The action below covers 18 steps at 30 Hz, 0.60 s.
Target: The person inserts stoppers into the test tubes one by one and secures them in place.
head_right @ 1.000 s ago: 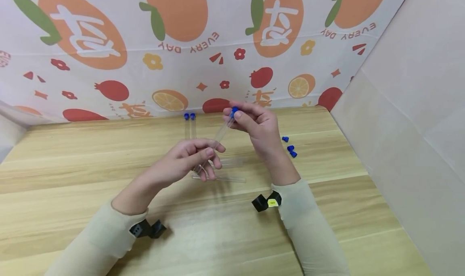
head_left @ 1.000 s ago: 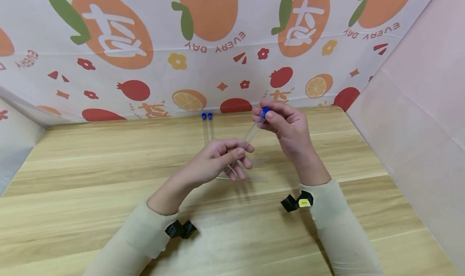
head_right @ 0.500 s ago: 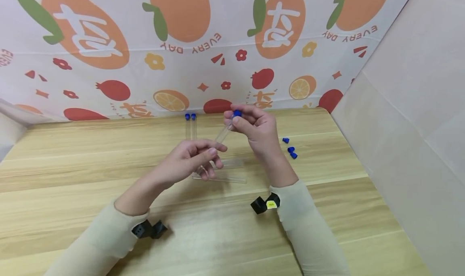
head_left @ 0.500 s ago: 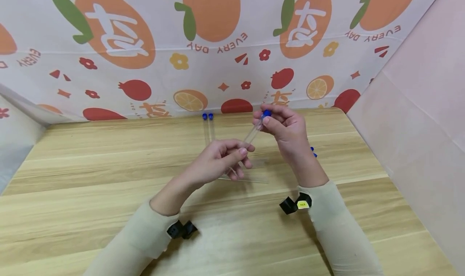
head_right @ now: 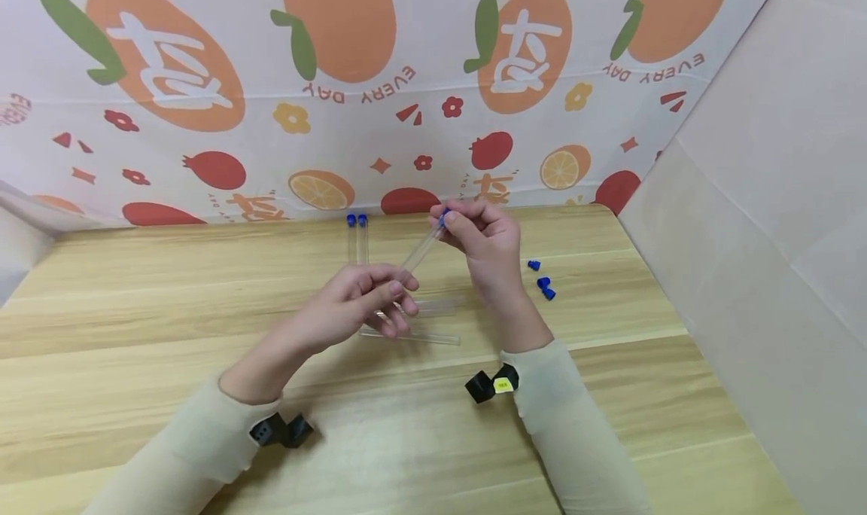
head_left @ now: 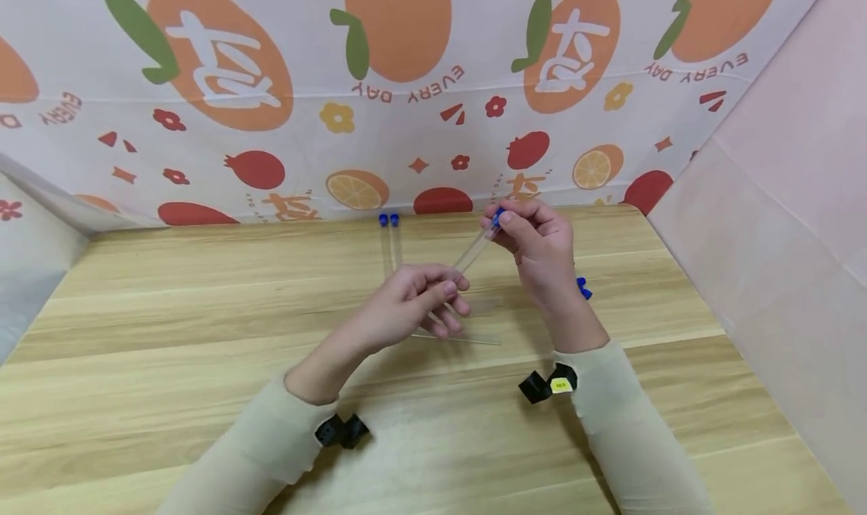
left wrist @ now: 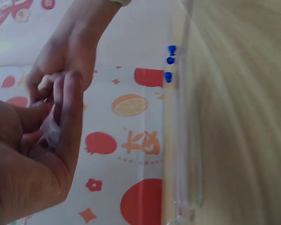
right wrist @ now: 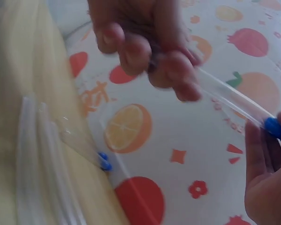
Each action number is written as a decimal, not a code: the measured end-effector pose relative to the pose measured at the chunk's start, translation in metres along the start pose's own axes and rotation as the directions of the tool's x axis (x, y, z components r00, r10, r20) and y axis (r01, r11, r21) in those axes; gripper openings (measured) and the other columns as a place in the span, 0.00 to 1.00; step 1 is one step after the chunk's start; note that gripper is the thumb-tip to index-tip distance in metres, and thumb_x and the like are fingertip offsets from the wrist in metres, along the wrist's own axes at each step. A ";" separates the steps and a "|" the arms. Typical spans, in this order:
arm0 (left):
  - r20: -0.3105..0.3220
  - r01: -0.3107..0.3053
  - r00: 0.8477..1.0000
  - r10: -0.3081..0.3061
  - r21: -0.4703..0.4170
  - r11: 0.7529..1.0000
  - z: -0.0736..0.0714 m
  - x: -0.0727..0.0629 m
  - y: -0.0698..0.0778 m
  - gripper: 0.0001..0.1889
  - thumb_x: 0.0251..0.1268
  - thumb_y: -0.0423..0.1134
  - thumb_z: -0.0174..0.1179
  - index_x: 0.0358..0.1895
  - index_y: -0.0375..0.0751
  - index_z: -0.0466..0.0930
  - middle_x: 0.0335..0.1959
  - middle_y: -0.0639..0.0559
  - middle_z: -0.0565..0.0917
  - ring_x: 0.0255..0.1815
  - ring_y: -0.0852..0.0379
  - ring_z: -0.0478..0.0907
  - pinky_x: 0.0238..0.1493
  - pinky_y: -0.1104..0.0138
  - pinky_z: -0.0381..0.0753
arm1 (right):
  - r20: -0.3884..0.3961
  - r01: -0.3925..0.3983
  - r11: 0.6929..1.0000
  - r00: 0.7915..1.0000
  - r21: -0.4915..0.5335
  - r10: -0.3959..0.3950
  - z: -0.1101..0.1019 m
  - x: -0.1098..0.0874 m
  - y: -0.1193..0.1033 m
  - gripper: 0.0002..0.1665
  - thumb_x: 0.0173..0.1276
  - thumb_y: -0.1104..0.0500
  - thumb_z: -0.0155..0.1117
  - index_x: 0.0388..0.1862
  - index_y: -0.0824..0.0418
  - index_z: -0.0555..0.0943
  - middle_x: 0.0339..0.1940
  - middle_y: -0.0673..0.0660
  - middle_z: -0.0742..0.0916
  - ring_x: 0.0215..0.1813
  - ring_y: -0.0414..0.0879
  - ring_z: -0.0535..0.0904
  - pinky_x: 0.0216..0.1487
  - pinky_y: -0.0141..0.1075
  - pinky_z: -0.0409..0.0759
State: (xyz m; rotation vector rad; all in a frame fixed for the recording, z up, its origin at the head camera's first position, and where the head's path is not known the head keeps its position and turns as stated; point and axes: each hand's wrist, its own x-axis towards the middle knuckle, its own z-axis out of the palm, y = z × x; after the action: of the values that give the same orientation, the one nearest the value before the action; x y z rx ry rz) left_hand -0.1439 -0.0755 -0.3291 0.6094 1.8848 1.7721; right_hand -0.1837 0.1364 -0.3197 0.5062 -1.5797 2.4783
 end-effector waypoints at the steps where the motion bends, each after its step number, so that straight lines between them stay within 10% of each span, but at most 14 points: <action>1: -0.020 -0.003 1.000 0.003 0.008 1.000 0.001 0.000 -0.001 0.14 0.81 0.36 0.45 0.54 0.28 0.76 0.41 0.31 0.84 0.33 0.52 0.87 0.37 0.52 0.88 | -0.008 0.007 1.000 1.000 0.003 -0.007 0.001 0.000 0.002 0.07 0.72 0.70 0.60 0.38 0.61 0.84 0.38 0.57 0.90 0.39 0.47 0.89 0.49 0.41 0.86; 9: -0.089 -0.017 0.996 0.022 0.058 0.998 0.004 0.001 -0.001 0.14 0.81 0.35 0.46 0.48 0.28 0.78 0.34 0.35 0.84 0.27 0.45 0.86 0.32 0.51 0.88 | -0.019 -0.001 1.000 1.000 -0.016 0.000 0.007 -0.004 0.010 0.06 0.71 0.69 0.60 0.38 0.62 0.82 0.36 0.57 0.90 0.38 0.46 0.89 0.47 0.40 0.87; 18: -0.001 0.012 1.000 -0.012 0.047 0.999 0.005 0.004 -0.008 0.16 0.81 0.38 0.45 0.53 0.28 0.76 0.38 0.36 0.86 0.36 0.44 0.86 0.40 0.48 0.87 | -0.006 -0.071 0.991 0.997 -0.115 0.071 0.007 -0.005 0.011 0.03 0.71 0.69 0.61 0.39 0.64 0.80 0.36 0.56 0.90 0.39 0.46 0.89 0.47 0.41 0.87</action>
State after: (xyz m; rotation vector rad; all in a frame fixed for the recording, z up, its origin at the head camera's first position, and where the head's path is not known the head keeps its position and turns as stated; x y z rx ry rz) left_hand -0.1442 -0.0695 -0.3373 0.6133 1.9310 1.7250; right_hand -0.1807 0.1255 -0.3279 0.4375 -1.7574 2.4183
